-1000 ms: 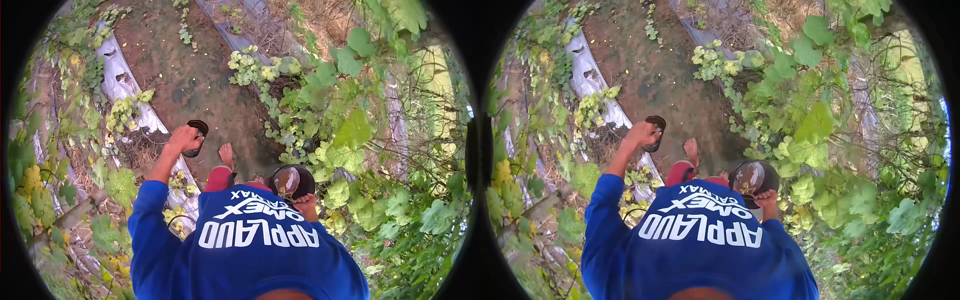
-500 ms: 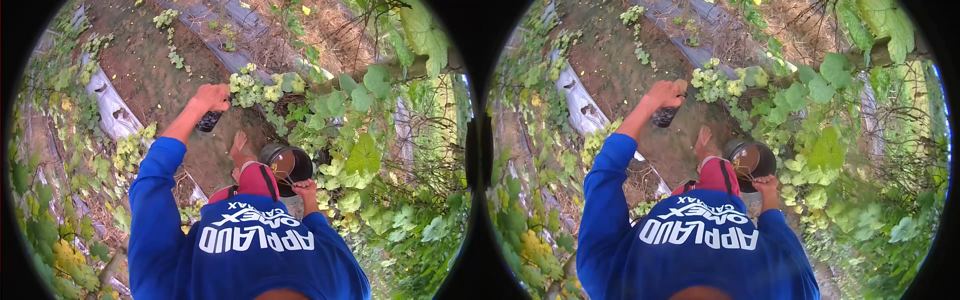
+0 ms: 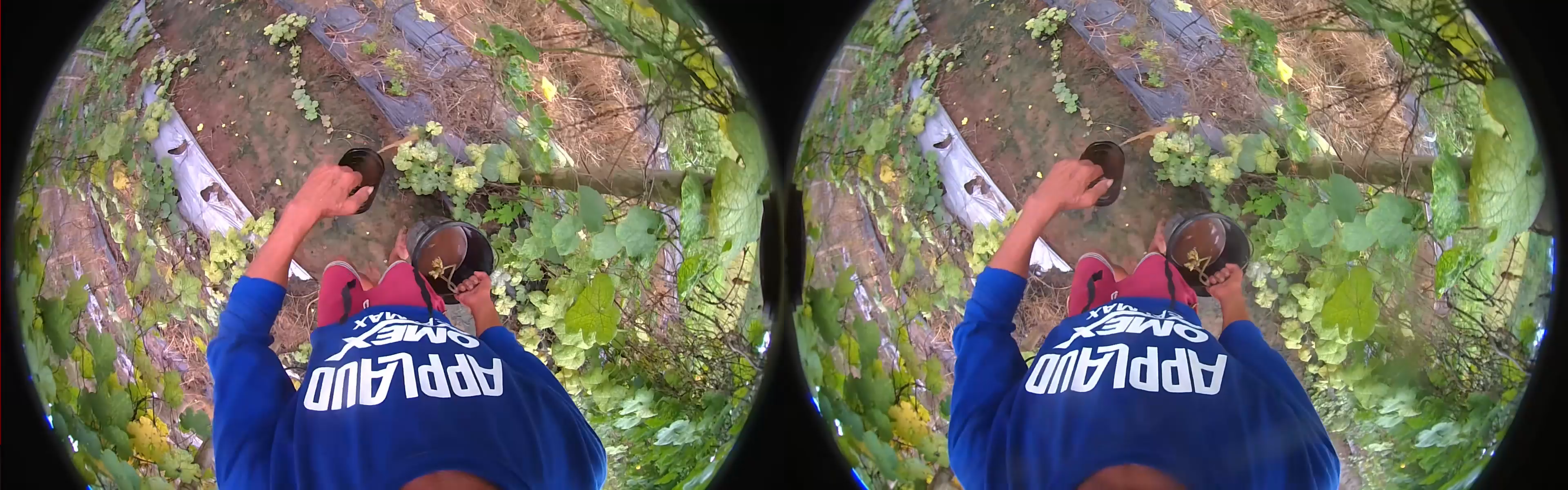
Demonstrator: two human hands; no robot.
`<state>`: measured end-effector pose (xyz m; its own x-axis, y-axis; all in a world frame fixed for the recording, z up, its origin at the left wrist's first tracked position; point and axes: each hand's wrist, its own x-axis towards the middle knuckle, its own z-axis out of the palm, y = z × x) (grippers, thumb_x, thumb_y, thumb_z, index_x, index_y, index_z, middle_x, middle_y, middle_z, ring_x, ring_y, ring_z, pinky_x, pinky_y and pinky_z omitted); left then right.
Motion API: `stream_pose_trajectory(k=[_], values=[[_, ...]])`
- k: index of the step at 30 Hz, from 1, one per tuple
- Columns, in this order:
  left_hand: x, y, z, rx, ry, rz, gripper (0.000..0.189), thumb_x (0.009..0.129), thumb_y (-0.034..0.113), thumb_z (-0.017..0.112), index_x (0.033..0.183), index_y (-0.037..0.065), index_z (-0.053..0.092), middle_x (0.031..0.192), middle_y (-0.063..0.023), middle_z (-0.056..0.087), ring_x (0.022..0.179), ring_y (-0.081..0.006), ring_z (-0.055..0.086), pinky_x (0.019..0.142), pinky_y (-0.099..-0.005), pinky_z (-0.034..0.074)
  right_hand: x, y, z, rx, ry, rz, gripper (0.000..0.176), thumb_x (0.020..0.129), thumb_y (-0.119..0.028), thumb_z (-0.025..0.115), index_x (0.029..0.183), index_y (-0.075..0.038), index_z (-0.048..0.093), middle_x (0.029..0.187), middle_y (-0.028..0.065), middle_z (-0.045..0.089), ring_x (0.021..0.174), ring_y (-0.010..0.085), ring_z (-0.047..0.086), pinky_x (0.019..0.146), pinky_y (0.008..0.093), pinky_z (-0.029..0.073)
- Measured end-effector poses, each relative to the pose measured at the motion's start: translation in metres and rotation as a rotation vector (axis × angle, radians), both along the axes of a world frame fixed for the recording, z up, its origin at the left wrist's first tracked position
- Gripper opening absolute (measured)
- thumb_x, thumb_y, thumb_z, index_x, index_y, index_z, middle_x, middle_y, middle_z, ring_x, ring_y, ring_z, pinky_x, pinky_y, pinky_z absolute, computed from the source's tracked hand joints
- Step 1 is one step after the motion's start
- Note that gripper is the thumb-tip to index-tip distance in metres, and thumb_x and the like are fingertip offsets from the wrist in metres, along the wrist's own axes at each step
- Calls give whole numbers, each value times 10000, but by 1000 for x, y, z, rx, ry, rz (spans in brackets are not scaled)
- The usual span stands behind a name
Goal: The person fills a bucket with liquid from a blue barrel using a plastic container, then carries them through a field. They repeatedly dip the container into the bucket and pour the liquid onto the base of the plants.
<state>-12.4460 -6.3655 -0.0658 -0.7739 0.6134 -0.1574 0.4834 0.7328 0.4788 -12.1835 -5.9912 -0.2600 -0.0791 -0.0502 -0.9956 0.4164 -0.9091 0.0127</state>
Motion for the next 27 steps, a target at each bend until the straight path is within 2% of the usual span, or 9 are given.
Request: stream_pose_trajectory(k=[7, 10, 11, 17, 18, 21, 22, 25, 27], values=[[90, -116, -34, 97, 35, 448, 345, 826, 336, 607, 731, 5, 623, 751, -191, 610, 749, -387, 592, 671, -468, 471, -50, -35, -9, 44, 49, 314, 393, 681, -300, 551, 468, -189, 241, 436, -10, 238, 456, 182, 243, 517, 343, 258], [135, -157, -57, 29, -30, 670, 371, 825, 355, 593, 744, -5, 635, 770, -207, 628, 760, -400, 607, 685, -477, 484, -64, -52, 5, 23, 63, 406, 397, 693, -294, 543, 484, -194, 221, 440, -14, 235, 448, 182, 233, 505, 350, 252], [153, -168, -64, 33, -45, 717, 371, 825, 355, 593, 744, -5, 635, 770, -207, 628, 760, -400, 607, 685, -477, 484, -79, -79, 34, 170, -8, 421, 372, 715, -290, 491, 501, -202, 198, 451, -29, 187, 443, 170, 196, 492, 336, 228], [230, -232, -109, -144, -481, 1026, 436, 811, 401, 543, 761, -9, 684, 774, -244, 655, 789, -410, 646, 770, -459, 517, -126, -134, 64, 215, 18, 633, 380, 718, -296, 495, 510, -198, 193, 461, -24, 178, 462, 171, 211, 522, 343, 245], [237, -243, -112, -198, -659, 1048, 494, 833, 443, 503, 856, -16, 687, 862, -256, 662, 878, -401, 647, 819, -454, 514, -129, -138, 61, 251, 2, 666, 383, 721, -296, 496, 510, -197, 193, 463, -21, 177, 470, 171, 214, 529, 343, 243], [263, -275, -120, -238, -786, 1178, 540, 850, 477, 459, 950, -7, 677, 979, -262, 653, 970, -398, 629, 862, -455, 502, -147, -162, 64, 299, 3, 775, 390, 726, -300, 500, 510, -196, 193, 466, -17, 174, 475, 171, 207, 536, 344, 238], [269, -289, -126, -247, -876, 1171, 593, 862, 508, 413, 1045, -4, 650, 1065, -257, 636, 1024, -389, 615, 887, -448, 494, -151, -174, 70, 306, 16, 825, 394, 728, -304, 502, 509, -197, 193, 467, -15, 172, 472, 171, 198, 536, 346, 235], [298, -325, -159, -365, -858, 1172, 611, 865, 513, 396, 1083, -5, 636, 1083, -243, 638, 1025, -388, 617, 896, -448, 490, -173, -188, 57, 173, -53, 907, 393, 765, -266, 527, 495, -206, 248, 455, -34, 200, 460, 167, 240, 520, 327, 259], [294, -343, -139, -365, -883, 1170, 633, 850, 526, 409, 1120, -9, 615, 1110, -234, 634, 1034, -379, 620, 899, -449, 490, -185, -184, 25, 99, -71, 949, 420, 752, -290, 546, 490, -216, 227, 454, -39, 178, 440, 157, 188, 497, 320, 224]])
